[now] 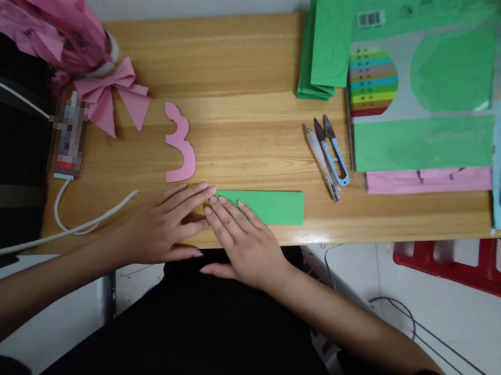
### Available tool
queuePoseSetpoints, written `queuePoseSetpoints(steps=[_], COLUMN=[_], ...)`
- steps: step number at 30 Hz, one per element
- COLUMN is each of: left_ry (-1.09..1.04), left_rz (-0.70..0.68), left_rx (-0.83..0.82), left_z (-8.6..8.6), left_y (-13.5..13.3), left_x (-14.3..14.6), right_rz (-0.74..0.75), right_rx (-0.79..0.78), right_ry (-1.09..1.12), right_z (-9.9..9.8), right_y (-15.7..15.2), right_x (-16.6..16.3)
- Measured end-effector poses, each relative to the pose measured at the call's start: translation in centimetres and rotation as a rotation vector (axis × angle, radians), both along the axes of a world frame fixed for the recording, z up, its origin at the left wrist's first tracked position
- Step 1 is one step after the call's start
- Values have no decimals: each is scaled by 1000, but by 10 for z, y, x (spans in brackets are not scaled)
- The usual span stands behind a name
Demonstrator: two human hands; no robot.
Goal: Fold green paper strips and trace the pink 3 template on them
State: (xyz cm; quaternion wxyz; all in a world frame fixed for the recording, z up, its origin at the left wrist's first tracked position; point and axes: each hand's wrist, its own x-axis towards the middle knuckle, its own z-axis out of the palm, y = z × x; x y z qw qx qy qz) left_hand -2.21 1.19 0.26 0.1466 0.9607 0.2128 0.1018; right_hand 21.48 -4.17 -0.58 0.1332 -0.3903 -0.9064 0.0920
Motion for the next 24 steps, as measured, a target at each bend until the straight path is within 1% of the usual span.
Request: queuePoseSetpoints(steps=[5,12,18,24], left_ry=[5,44,92,102], left_rz=[9,4,8,-3], left_rx=[-17,-32,-26,-40], left_z=[0,7,10,10], left_y=[0,2,2,1], left_x=[-1,0,1,0], right_rz=[-34,-124,-134,-241], right_rx=[4,35,98,119], right_ry=[6,-19,-97,-157], right_z=[3,7,6,4], right_y=[2,4,-1,-9], right_x=[0,8,37,72])
